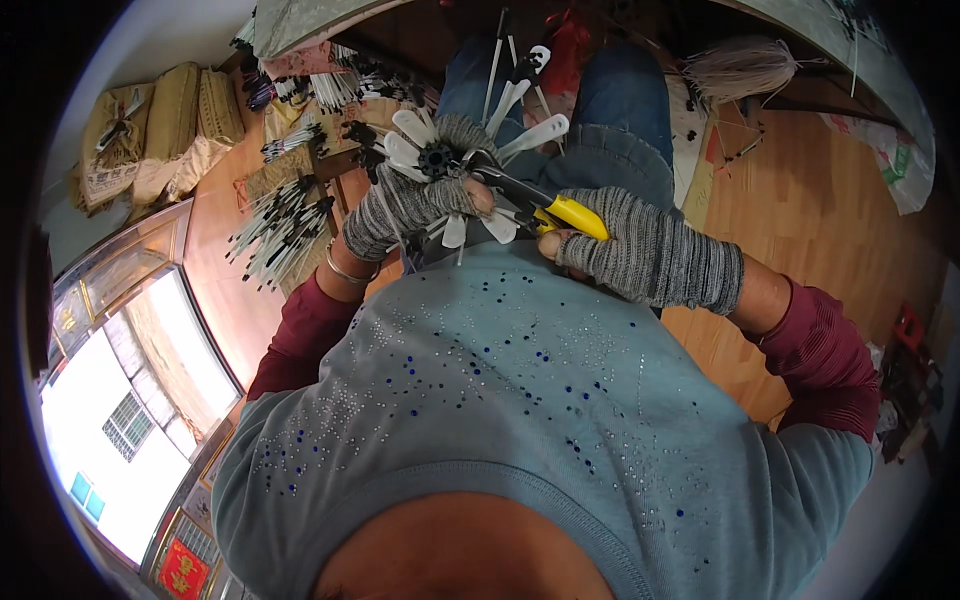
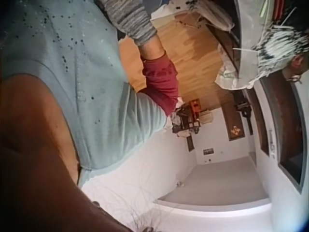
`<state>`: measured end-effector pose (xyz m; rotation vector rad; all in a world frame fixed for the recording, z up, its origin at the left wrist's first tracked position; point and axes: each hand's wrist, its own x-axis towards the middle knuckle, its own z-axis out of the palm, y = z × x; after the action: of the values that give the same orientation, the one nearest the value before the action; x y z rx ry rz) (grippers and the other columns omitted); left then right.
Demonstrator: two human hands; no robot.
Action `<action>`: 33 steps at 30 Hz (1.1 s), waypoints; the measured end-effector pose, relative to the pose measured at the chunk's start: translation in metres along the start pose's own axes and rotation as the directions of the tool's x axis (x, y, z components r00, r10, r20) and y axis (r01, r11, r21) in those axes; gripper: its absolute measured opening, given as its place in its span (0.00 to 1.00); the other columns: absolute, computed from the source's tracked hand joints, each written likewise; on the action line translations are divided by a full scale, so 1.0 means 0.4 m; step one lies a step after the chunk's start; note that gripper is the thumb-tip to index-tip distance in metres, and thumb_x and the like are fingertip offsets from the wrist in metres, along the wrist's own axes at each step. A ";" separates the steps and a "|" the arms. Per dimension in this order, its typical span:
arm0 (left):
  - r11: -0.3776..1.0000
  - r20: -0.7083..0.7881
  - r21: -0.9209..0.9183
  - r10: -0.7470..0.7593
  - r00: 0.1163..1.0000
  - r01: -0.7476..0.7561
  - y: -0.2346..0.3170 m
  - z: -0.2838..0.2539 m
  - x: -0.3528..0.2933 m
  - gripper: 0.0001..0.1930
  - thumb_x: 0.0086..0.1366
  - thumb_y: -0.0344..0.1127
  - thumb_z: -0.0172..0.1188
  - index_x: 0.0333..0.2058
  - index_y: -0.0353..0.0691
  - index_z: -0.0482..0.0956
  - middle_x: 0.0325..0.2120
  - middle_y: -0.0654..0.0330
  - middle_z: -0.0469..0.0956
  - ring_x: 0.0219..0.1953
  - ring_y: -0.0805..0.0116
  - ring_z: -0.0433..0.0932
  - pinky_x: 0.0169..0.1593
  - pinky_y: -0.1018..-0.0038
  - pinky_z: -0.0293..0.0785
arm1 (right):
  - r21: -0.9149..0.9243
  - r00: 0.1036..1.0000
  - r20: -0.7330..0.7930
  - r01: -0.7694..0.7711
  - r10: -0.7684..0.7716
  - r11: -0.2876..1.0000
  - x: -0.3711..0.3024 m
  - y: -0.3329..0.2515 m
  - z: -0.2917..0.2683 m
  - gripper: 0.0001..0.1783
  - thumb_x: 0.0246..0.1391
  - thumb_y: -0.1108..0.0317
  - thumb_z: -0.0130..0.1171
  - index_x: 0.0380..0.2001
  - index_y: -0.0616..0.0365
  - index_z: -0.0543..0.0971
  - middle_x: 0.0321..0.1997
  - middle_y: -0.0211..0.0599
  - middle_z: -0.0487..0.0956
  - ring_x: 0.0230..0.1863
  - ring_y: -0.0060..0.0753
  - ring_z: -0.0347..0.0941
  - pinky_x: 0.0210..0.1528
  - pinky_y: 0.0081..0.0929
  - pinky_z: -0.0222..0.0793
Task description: Organizing and trimming bundles of wire-like components at a workbench using pliers.
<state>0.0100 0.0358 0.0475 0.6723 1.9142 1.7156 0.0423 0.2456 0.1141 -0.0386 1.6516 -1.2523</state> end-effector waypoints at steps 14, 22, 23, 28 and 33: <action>0.975 0.146 -0.124 -0.165 0.975 0.184 -0.084 0.017 -0.044 0.16 0.46 0.31 0.58 0.36 0.38 0.69 0.29 0.60 0.72 0.32 0.72 0.71 0.37 0.78 0.67 | -0.294 0.996 -0.057 0.055 -0.075 0.954 -0.036 0.001 -0.017 0.18 0.44 0.56 0.49 0.32 0.62 0.69 0.19 0.39 0.69 0.22 0.29 0.65 0.25 0.24 0.61; 0.970 0.153 -0.066 -0.220 0.963 0.232 -0.081 0.034 -0.022 0.17 0.43 0.36 0.61 0.33 0.38 0.69 0.27 0.61 0.72 0.30 0.72 0.71 0.34 0.80 0.67 | -0.315 0.995 -0.100 -0.020 -0.013 0.949 -0.058 -0.017 -0.001 0.18 0.44 0.58 0.50 0.32 0.62 0.69 0.23 0.40 0.70 0.26 0.29 0.67 0.28 0.23 0.63; 0.978 0.148 0.031 -0.210 0.966 0.207 -0.080 0.037 -0.021 0.17 0.43 0.36 0.61 0.32 0.37 0.70 0.26 0.61 0.72 0.29 0.72 0.71 0.33 0.81 0.67 | -0.327 0.994 -0.112 -0.040 0.003 0.944 -0.060 -0.020 0.000 0.17 0.44 0.59 0.50 0.33 0.62 0.68 0.23 0.38 0.70 0.26 0.27 0.67 0.29 0.21 0.63; 0.966 0.147 -0.109 -0.217 0.965 0.234 -0.050 0.035 -0.017 0.16 0.43 0.37 0.61 0.30 0.37 0.70 0.22 0.62 0.72 0.26 0.73 0.71 0.32 0.83 0.66 | -0.360 0.988 -0.133 0.025 -0.078 0.933 -0.053 -0.002 0.003 0.18 0.44 0.56 0.49 0.30 0.62 0.70 0.23 0.41 0.70 0.26 0.33 0.67 0.29 0.26 0.63; 0.989 0.113 0.132 0.057 0.992 -0.072 0.002 0.021 -0.013 0.12 0.46 0.33 0.58 0.30 0.36 0.71 0.21 0.64 0.72 0.25 0.75 0.70 0.30 0.83 0.66 | -0.346 0.983 -0.151 0.043 -0.101 0.937 -0.026 0.009 0.002 0.18 0.44 0.55 0.48 0.30 0.61 0.69 0.23 0.41 0.70 0.26 0.34 0.67 0.29 0.26 0.63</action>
<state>0.0196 0.0388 0.0477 0.8695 1.9654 1.5620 0.0498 0.2524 0.1185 -0.2147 2.0157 -1.0306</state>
